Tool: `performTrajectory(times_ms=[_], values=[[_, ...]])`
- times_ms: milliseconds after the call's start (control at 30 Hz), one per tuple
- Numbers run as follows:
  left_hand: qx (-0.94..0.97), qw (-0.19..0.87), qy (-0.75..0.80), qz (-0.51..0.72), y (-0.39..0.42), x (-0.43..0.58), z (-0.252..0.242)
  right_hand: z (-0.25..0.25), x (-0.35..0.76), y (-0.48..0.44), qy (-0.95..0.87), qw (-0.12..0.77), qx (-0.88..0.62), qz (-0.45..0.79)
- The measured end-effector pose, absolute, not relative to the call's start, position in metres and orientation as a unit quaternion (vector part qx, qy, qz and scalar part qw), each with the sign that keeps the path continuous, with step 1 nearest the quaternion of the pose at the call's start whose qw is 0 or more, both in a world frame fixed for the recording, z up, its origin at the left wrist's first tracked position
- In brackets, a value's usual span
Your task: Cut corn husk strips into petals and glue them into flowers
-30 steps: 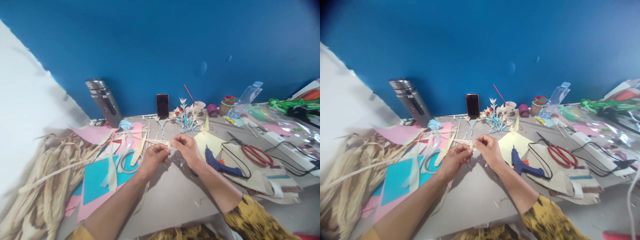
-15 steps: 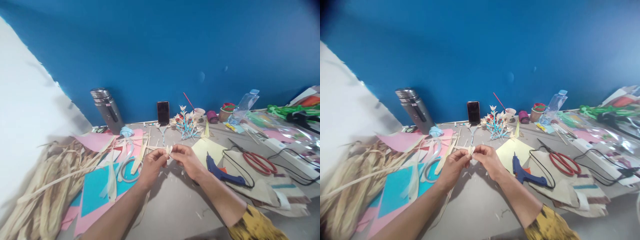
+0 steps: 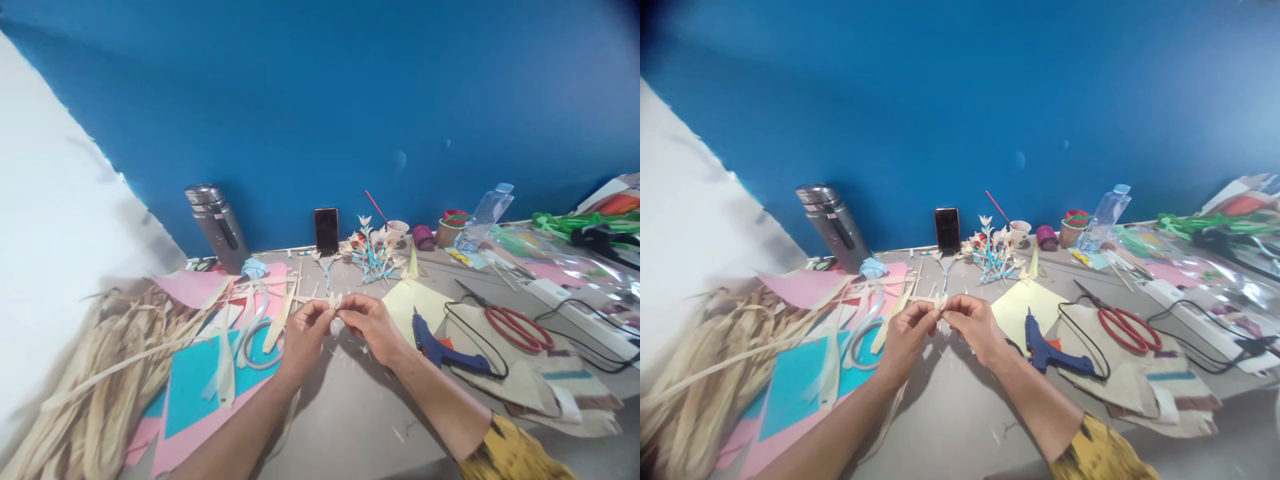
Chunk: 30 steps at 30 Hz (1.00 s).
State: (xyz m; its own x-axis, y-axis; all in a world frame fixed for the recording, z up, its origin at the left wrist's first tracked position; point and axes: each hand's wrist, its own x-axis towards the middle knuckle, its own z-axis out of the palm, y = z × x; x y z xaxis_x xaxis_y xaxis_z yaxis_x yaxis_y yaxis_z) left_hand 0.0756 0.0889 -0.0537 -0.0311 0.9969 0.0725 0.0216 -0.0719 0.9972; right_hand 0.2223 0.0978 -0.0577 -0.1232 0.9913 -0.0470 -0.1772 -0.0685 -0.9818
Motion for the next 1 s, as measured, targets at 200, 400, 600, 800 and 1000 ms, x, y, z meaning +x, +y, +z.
performTrajectory(times_ms=[200,400,600,800,1000], values=[[0.52,0.434,0.504,0.535,0.088,0.076,-0.056,-0.057,0.217,0.096,-0.431,0.513,-0.435,0.601],[0.53,0.389,0.529,0.537,0.087,0.074,-0.061,-0.062,0.214,0.097,-0.427,0.517,-0.452,0.589],[0.555,0.354,0.532,0.533,0.087,0.072,-0.063,-0.068,0.212,0.099,-0.422,0.524,-0.436,0.598],[0.569,0.327,0.533,0.534,0.089,0.071,-0.064,-0.069,0.211,0.098,-0.428,0.527,-0.438,0.589],[0.55,0.36,0.539,0.527,0.089,0.072,-0.056,-0.067,0.211,0.096,-0.426,0.527,-0.445,0.586]])
